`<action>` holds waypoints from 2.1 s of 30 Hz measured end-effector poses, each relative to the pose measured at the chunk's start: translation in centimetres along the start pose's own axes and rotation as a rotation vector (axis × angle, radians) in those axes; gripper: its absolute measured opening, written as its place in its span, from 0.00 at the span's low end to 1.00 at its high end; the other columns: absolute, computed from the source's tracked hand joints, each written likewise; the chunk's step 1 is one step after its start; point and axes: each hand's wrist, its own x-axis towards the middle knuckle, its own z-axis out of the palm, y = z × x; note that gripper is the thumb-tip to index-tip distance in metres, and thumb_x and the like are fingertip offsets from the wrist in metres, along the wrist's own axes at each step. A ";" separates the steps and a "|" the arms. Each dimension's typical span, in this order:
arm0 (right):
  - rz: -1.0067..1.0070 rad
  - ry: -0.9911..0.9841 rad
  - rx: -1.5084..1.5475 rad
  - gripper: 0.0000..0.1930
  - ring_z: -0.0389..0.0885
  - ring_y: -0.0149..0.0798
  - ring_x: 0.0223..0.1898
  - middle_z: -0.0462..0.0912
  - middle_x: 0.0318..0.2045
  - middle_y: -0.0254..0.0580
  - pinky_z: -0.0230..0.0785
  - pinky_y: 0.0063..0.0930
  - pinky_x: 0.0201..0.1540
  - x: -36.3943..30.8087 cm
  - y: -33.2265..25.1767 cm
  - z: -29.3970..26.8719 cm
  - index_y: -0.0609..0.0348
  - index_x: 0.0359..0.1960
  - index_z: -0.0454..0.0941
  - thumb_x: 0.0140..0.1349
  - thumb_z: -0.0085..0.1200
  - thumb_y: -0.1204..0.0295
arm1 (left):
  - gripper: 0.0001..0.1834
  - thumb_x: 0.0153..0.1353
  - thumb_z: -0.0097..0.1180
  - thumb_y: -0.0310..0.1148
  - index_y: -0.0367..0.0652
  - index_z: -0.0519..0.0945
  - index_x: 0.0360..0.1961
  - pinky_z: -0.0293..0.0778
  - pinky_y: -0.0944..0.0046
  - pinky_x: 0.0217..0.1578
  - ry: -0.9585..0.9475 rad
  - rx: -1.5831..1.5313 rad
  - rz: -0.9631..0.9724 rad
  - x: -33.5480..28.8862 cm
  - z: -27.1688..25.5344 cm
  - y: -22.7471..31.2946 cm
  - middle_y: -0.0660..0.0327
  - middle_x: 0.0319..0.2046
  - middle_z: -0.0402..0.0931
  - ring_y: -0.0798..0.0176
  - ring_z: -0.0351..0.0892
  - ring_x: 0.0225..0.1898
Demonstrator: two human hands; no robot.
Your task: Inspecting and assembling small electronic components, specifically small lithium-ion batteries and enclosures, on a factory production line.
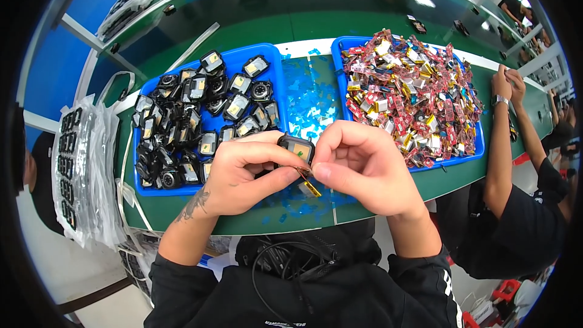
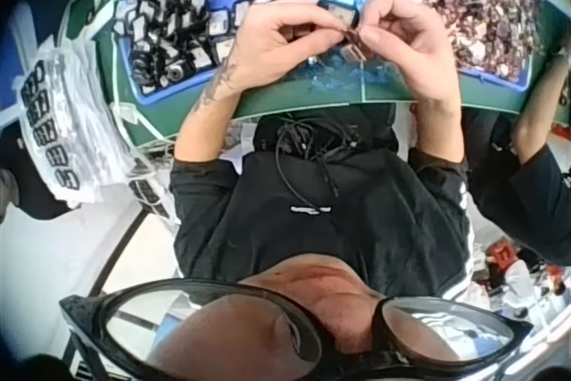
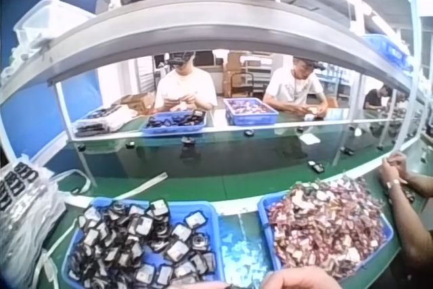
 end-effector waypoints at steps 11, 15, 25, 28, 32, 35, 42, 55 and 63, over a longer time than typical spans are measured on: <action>0.059 0.549 0.546 0.05 0.61 0.18 0.19 0.71 0.22 0.25 0.57 0.17 0.23 -0.2 3.6 4.0 0.54 0.32 0.71 0.66 0.55 0.73 | 0.07 0.58 0.58 0.18 0.30 0.82 0.38 0.80 0.72 0.37 0.228 0.054 -0.068 0.1 2.2 -0.8 0.58 0.36 0.79 0.68 0.81 0.37; 0.009 0.594 0.515 0.05 0.61 0.19 0.20 0.71 0.24 0.24 0.58 0.19 0.24 -0.6 4.6 5.0 0.54 0.33 0.71 0.66 0.55 0.73 | 0.06 0.57 0.59 0.19 0.30 0.83 0.37 0.81 0.72 0.34 0.248 0.215 -0.034 0.1 2.0 -0.6 0.56 0.35 0.80 0.68 0.82 0.34; -0.024 0.481 0.084 0.03 0.69 0.18 0.26 0.76 0.27 0.28 0.63 0.14 0.27 -0.5 3.5 3.4 0.61 0.37 0.74 0.66 0.54 0.75 | 0.06 0.56 0.60 0.20 0.30 0.83 0.35 0.82 0.72 0.34 0.268 0.118 -0.025 0.0 1.9 -0.4 0.57 0.32 0.80 0.68 0.83 0.33; -0.093 0.488 -0.063 0.03 0.69 0.18 0.26 0.76 0.27 0.28 0.62 0.13 0.28 -0.5 3.9 3.1 0.62 0.36 0.74 0.66 0.54 0.75 | 0.06 0.56 0.60 0.20 0.30 0.83 0.35 0.81 0.72 0.33 0.241 0.218 -0.033 0.0 1.8 -0.2 0.57 0.31 0.80 0.68 0.83 0.33; -0.042 0.453 -0.009 0.06 0.73 0.19 0.31 0.77 0.32 0.31 0.66 0.13 0.32 -0.6 3.3 3.0 0.64 0.41 0.74 0.63 0.55 0.79 | 0.06 0.56 0.60 0.20 0.30 0.83 0.36 0.81 0.72 0.32 0.257 0.161 -0.015 0.0 1.7 -0.5 0.57 0.31 0.80 0.68 0.83 0.32; -0.090 0.411 -0.126 0.11 0.74 0.22 0.37 0.77 0.37 0.35 0.71 0.14 0.36 -0.3 2.4 2.2 0.66 0.44 0.74 0.59 0.56 0.84 | 0.06 0.56 0.60 0.20 0.31 0.83 0.36 0.80 0.71 0.32 0.216 0.194 -0.038 -0.2 1.5 -0.5 0.57 0.32 0.80 0.68 0.83 0.32; -0.070 0.291 -0.545 0.09 0.77 0.22 0.33 0.79 0.33 0.35 0.71 0.14 0.33 -0.3 0.5 1.7 0.64 0.39 0.77 0.56 0.58 0.85 | 0.07 0.57 0.59 0.19 0.31 0.83 0.37 0.81 0.72 0.33 0.204 0.136 0.000 -0.2 1.7 -0.7 0.57 0.33 0.80 0.68 0.83 0.33; -0.132 0.504 -0.143 0.08 0.80 0.23 0.32 0.82 0.31 0.38 0.73 0.15 0.34 -0.5 2.9 2.8 0.67 0.37 0.77 0.57 0.61 0.84 | 0.22 0.63 0.50 0.15 0.31 0.71 0.59 0.74 0.65 0.54 0.175 -0.337 -0.131 -0.2 2.4 -0.1 0.53 0.55 0.72 0.63 0.76 0.54; -0.254 0.614 -0.372 0.16 0.78 0.21 0.31 0.78 0.30 0.32 0.71 0.14 0.32 0.0 4.5 4.0 0.64 0.46 0.75 0.55 0.61 0.85 | 0.25 0.64 0.46 0.14 0.31 0.63 0.63 0.72 0.66 0.55 0.198 -0.352 -0.059 0.0 2.8 -1.1 0.51 0.55 0.72 0.63 0.74 0.56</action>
